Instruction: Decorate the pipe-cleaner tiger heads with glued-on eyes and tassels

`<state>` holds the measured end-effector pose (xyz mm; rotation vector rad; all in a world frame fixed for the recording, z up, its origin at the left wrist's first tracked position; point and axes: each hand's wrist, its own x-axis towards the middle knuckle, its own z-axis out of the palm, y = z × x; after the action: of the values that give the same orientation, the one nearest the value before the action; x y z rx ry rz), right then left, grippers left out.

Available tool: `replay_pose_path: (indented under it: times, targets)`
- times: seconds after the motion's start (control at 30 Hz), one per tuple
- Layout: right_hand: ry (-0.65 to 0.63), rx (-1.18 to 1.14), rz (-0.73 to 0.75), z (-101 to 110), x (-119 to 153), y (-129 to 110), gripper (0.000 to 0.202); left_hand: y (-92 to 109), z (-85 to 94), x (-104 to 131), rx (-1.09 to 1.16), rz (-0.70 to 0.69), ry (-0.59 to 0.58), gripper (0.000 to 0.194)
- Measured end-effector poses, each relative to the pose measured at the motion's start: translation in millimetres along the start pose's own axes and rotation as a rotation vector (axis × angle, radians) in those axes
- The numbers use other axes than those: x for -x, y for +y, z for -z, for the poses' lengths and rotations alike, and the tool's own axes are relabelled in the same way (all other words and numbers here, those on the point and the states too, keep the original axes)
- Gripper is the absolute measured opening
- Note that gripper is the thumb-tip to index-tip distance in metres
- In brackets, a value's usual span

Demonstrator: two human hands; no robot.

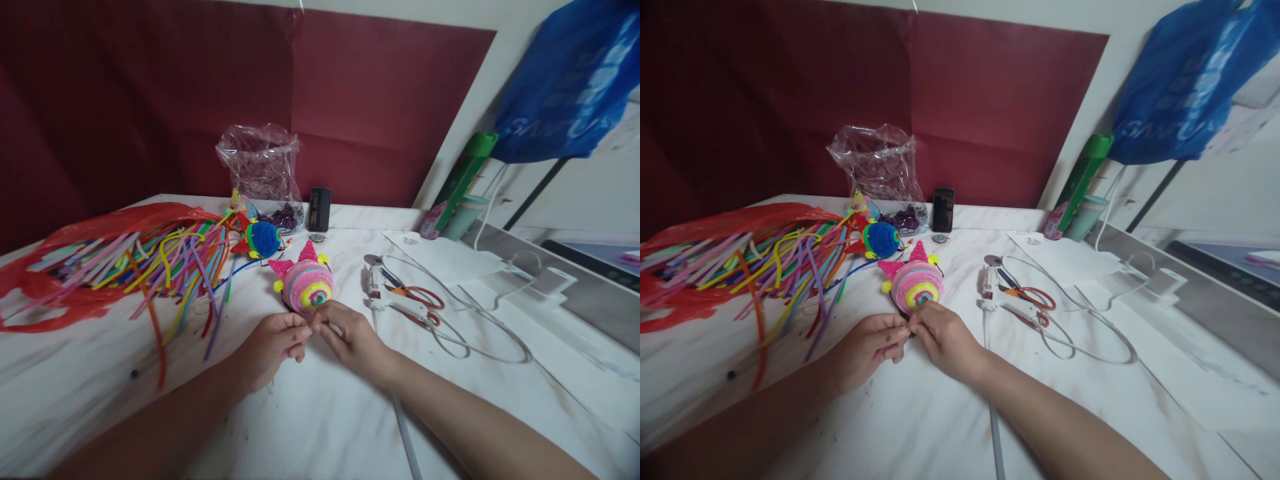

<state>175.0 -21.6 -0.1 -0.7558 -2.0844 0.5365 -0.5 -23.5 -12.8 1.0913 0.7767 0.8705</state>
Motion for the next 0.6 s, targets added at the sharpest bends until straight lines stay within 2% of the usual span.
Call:
replay_pose_path:
  times: [0.1,0.17,0.3,0.4,0.5,0.6]
  targets:
    - [-0.010,0.074,0.082,0.5,0.4,0.5,0.022,0.2,-2.3,-0.7,-0.023,-0.008,0.038,0.030]
    - [0.017,-0.004,-0.007,-2.9,0.9,2.1,0.021,1.0,-3.4,-1.0,-0.036,-0.009,0.063,0.030]
    - [0.053,-0.462,-0.314,-13.7,0.8,5.7,0.021,1.4,-2.6,-1.8,0.019,-0.054,0.068,0.027]
    - [0.070,-0.688,-0.382,-19.0,0.0,6.7,0.026,0.5,-2.0,-2.4,0.055,-0.075,0.038,0.026]
    - [0.084,-0.626,-0.341,-18.4,0.1,5.0,0.025,0.2,-4.2,-2.5,0.073,-0.062,0.036,0.027]
    - [0.082,-0.355,-0.242,-13.0,0.9,1.1,0.021,-0.3,-6.4,-2.3,0.069,-0.055,0.040,0.025]
